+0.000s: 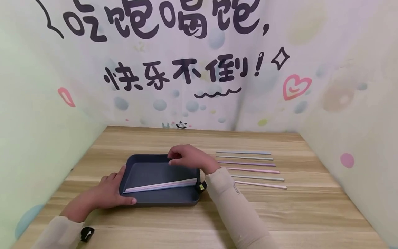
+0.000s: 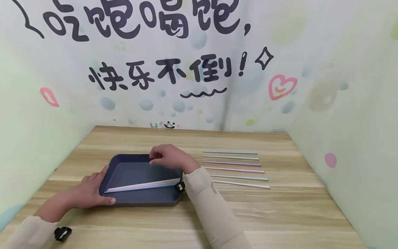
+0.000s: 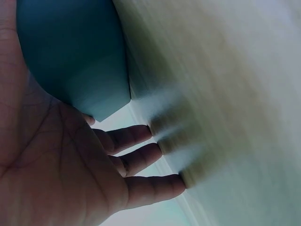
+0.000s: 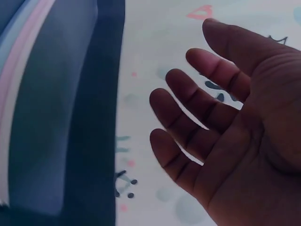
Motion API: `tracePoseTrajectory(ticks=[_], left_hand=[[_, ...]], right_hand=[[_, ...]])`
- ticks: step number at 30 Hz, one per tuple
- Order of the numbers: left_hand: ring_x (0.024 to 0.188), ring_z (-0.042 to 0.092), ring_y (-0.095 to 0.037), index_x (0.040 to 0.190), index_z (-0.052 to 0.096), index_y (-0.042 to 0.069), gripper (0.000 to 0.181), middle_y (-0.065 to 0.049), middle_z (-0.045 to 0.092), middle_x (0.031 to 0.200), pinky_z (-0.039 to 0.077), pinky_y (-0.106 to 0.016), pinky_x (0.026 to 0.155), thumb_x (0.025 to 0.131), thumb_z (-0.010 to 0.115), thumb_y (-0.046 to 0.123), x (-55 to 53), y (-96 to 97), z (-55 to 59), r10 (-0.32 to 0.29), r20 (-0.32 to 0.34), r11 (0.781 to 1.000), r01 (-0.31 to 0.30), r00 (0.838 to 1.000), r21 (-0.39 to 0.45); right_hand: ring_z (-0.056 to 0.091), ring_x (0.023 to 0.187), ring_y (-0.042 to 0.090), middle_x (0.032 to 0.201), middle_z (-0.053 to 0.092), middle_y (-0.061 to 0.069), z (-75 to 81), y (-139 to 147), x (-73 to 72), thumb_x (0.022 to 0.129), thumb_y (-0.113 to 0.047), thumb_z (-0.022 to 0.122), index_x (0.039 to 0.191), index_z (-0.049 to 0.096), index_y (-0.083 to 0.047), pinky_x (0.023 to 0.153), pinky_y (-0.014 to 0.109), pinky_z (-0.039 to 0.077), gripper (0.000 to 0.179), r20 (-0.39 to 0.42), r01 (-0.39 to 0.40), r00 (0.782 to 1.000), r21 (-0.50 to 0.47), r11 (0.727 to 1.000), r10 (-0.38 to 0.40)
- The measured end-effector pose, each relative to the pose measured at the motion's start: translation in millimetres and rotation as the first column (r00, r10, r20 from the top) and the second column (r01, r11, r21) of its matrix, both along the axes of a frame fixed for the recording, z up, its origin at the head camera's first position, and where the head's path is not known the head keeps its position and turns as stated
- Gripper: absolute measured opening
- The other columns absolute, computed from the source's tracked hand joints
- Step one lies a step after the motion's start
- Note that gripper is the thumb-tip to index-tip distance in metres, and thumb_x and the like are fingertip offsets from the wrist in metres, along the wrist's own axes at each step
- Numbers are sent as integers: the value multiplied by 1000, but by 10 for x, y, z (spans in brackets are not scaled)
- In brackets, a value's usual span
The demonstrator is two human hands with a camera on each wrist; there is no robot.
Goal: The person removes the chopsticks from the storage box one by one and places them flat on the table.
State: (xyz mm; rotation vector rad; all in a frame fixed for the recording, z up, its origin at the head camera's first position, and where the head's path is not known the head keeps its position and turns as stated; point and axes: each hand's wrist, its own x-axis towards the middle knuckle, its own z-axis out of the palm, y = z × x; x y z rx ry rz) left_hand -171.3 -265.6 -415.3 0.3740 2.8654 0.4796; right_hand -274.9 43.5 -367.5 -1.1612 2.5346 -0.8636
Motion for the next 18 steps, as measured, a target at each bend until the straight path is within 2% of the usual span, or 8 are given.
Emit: tracePoseTrajectory(ticks=[7,12,18], left_hand=[[118,37,-60,151,8,-12,131,-44,36,134,40,-65,91,73,76,67,-8,-11,-11,2,3,1000,-2,1000,-3],[118,37,-60,151,8,-12,132,-44,36,134,40,-65,91,72,76,68,-9,-16,0,14,14,1000,-14,1000,-6],[120,36,-60,151,8,-13,134,-44,35,136,40,-66,92,70,75,71,-20,-11,-10,20,25,1000,-20,999,-6]], right_hand=[[54,81,10,92,62,-6,-123,-194,-69,95,-20,69,110,70,-7,73,22,46,20,39,-70,997,20,997,69],[58,85,6,96,64,-9,-227,-312,-54,95,-20,70,109,71,-10,75,21,47,17,69,-126,990,61,990,122],[57,82,5,94,64,-11,-389,-402,-5,94,-23,72,106,70,-16,74,21,47,14,124,-116,987,99,988,104]])
